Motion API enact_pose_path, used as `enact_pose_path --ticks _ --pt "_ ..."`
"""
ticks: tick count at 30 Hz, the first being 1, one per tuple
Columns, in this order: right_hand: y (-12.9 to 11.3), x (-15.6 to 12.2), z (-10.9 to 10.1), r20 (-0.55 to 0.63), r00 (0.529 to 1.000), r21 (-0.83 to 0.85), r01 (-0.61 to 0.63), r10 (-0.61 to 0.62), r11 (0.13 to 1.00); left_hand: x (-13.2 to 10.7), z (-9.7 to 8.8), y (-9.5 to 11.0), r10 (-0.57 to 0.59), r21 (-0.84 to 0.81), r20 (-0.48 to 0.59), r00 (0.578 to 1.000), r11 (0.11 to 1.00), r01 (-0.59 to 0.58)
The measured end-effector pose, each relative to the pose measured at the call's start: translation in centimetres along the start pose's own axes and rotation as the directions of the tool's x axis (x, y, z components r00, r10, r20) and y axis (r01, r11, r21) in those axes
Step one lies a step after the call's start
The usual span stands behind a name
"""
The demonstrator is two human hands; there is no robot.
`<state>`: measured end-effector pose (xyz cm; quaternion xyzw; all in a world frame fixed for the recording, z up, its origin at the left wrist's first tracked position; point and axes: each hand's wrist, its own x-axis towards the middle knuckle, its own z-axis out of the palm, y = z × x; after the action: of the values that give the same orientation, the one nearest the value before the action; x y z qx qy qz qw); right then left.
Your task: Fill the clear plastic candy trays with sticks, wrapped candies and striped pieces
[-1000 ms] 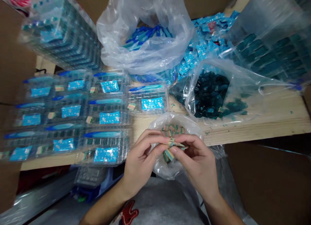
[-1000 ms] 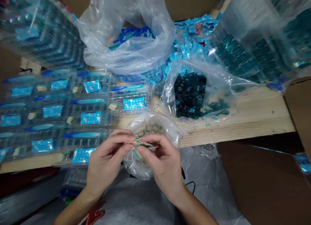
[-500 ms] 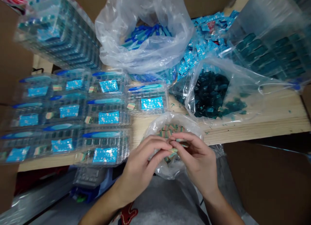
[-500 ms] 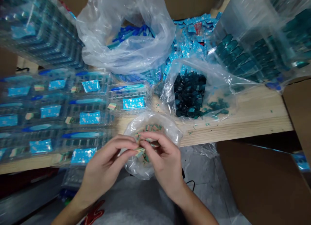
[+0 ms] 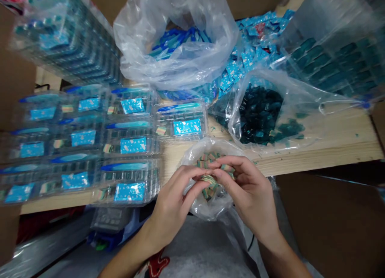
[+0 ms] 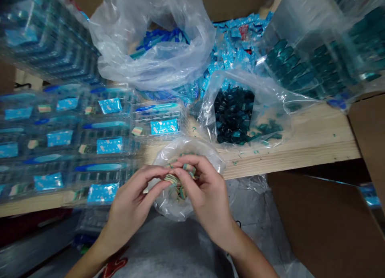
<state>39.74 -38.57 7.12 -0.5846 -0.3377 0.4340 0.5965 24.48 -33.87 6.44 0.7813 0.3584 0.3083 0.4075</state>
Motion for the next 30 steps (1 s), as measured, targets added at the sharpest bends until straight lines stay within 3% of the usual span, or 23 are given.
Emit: enact_pose_path --ticks 4,8,15,19,21,26,30 --pt "0.0 0.0 -0.3 -0.001 0.998 0.083 -0.057 0.057 0.995 0.3 -0.1 0.2 -0.108 -0.135 -0.081 0.991 0.986 0.097" --pt "0.1 -0.4 -0.5 0.108 0.989 0.121 -0.114 0.101 0.986 0.5 -0.1 0.1 -0.224 -0.23 -0.174 0.959 0.956 0.182" --pt "-0.2 -0.6 -0.3 0.12 0.993 0.05 -0.017 0.011 0.999 -0.1 0.0 -0.6 0.054 -0.075 -0.232 0.971 0.994 -0.073" --pt "-0.3 -0.6 -0.3 0.159 0.986 0.015 0.045 -0.047 0.999 -0.5 0.1 -0.7 0.116 -0.038 -0.222 0.968 0.991 -0.127" --pt "-0.3 -0.6 -0.4 0.181 0.984 0.056 -0.01 -0.001 0.998 -0.4 0.2 -0.7 0.052 -0.105 -0.242 0.969 0.991 -0.079" --pt "0.1 -1.0 -1.2 0.274 0.953 0.096 -0.161 0.129 0.982 0.0 0.1 -0.6 -0.255 -0.294 -0.238 0.937 0.938 0.18" --pt "0.5 -1.4 -1.5 0.296 0.95 0.073 -0.124 0.097 0.99 0.1 -0.2 -0.2 -0.229 -0.311 -0.129 0.965 0.933 0.179"
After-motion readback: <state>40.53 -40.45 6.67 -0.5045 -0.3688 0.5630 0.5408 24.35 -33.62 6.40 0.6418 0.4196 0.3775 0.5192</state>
